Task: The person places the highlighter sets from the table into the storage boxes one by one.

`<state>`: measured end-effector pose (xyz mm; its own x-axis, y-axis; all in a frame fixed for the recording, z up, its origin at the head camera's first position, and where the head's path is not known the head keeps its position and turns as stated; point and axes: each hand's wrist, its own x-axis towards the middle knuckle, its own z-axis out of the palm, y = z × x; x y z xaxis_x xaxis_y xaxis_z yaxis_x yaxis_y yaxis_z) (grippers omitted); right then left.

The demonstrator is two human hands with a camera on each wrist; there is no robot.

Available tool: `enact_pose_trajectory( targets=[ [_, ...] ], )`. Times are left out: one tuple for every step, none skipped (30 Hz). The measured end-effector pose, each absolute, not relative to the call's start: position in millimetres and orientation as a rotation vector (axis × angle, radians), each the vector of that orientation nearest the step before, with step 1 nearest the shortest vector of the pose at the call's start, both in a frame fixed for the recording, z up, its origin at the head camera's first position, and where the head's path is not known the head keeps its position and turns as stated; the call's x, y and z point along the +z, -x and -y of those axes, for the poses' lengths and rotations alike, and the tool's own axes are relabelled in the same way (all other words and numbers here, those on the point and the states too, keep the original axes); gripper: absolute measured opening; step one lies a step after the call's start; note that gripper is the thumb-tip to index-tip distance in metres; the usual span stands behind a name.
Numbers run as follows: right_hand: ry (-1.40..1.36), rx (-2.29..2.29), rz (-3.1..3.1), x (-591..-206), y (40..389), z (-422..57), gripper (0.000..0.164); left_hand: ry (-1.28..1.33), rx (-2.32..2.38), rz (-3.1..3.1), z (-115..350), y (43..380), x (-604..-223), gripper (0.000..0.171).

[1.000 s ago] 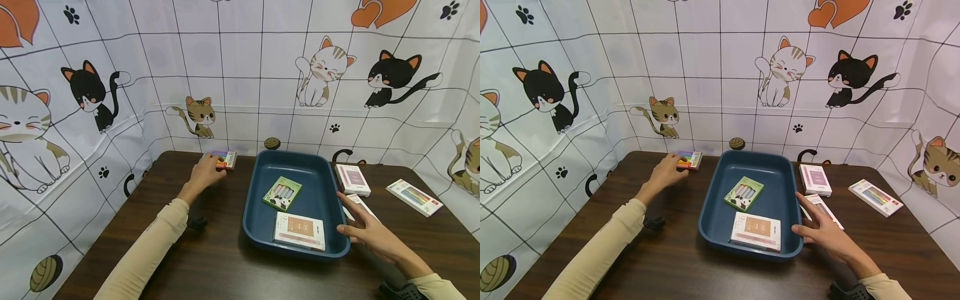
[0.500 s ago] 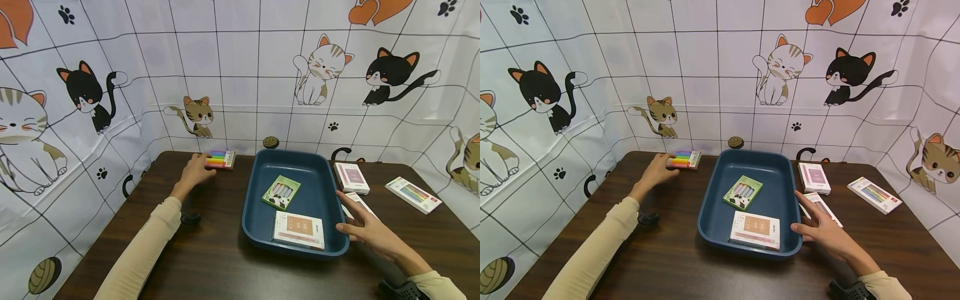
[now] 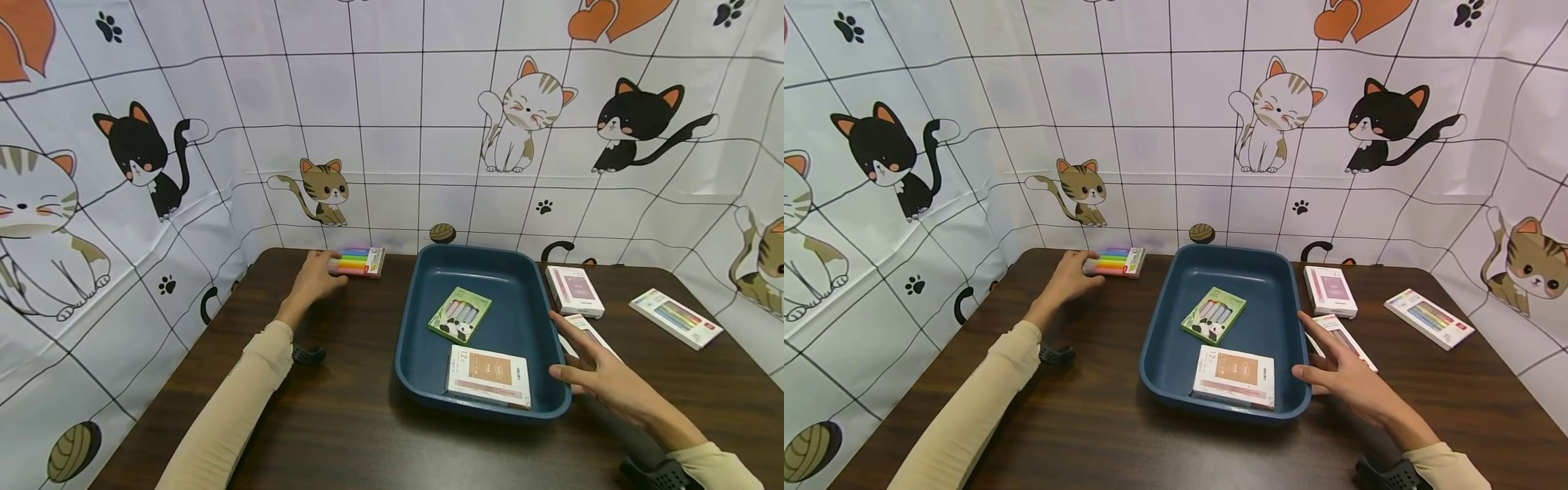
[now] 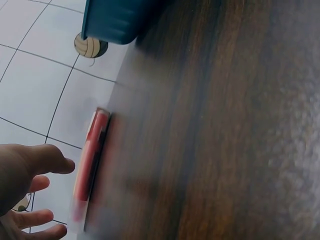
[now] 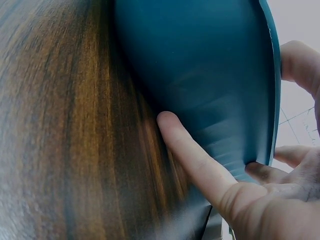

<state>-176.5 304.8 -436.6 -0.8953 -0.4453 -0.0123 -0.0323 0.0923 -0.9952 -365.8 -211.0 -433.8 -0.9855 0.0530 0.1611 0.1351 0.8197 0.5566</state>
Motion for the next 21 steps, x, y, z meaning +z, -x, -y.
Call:
enact_pose_trajectory(
  targets=[
    [0.474, -1.867, -2.066, -436, 176, -305, 0.088, 0.144, -0.893, 2.862, 211, 366, -434, 0.058],
    [0.479, -1.867, -2.063, -436, 176, -305, 0.088, 0.139, -0.894, 2.86, 212, 367, -435, 0.058],
    [0.483, -1.866, -2.062, -436, 176, -304, 0.088, 0.132, -0.899, 2.859, 213, 367, -436, 0.057],
    [0.481, -1.865, -2.063, -436, 176, -304, 0.088, 0.127, -0.902, 2.859, 213, 368, -436, 0.057],
    [0.476, -1.865, -2.064, -435, 176, -304, 0.088, 0.126, -0.909, 2.857, 214, 369, -437, 0.057],
    [0.479, -1.863, -2.066, -435, 176, -304, 0.088, 0.126, -0.917, 2.855, 215, 371, -438, 0.056],
    [0.479, -1.86, -2.068, -435, 176, -304, 0.088, 0.125, -0.928, 2.852, 215, 372, -439, 0.056],
    [0.48, -1.853, -2.075, -435, 176, -304, 0.088, 0.127, -0.936, 2.848, 216, 373, -440, 0.056],
    [0.48, -1.843, -2.085, -436, 176, -303, 0.087, 0.128, -0.944, 2.846, 216, 374, -441, 0.056],
    [0.481, -1.834, -2.094, -436, 176, -304, 0.087, 0.13, -0.948, 2.843, 216, 376, -441, 0.055],
    [0.477, -1.83, -2.099, -436, 176, -304, 0.087, 0.131, -0.951, 2.842, 216, 377, -442, 0.055],
    [0.474, -1.824, -2.107, -437, 176, -304, 0.087, 0.13, -0.953, 2.843, 216, 378, -442, 0.055],
    [0.469, -1.819, -2.113, -437, 176, -304, 0.087, 0.129, -0.952, 2.844, 216, 379, -442, 0.055],
    [0.467, -1.813, -2.12, -437, 177, -304, 0.087, 0.128, -0.947, 2.846, 215, 380, -443, 0.055],
    [0.463, -1.814, -2.12, -438, 177, -305, 0.086, 0.125, -0.947, 2.849, 214, 381, -443, 0.055],
    [0.457, -1.822, -2.113, -438, 177, -305, 0.086, 0.126, -0.944, 2.851, 214, 381, -443, 0.055],
    [0.449, -1.828, -2.111, -438, 177, -305, 0.086, 0.128, -0.942, 2.853, 213, 382, -443, 0.056],
    [0.448, -1.832, -2.108, -439, 177, -306, 0.086, 0.13, -0.939, 2.856, 212, 382, -443, 0.056],
    [0.447, -1.837, -2.102, -439, 178, -306, 0.087, 0.132, -0.94, 2.857, 211, 383, -444, 0.056],
    [0.453, -1.842, -2.096, -439, 178, -306, 0.087, 0.132, -0.942, 2.857, 210, 383, -444, 0.056],
    [0.457, -1.844, -2.092, -439, 177, -306, 0.087, 0.13, -0.945, 2.857, 210, 383, -445, 0.056]
  ],
)
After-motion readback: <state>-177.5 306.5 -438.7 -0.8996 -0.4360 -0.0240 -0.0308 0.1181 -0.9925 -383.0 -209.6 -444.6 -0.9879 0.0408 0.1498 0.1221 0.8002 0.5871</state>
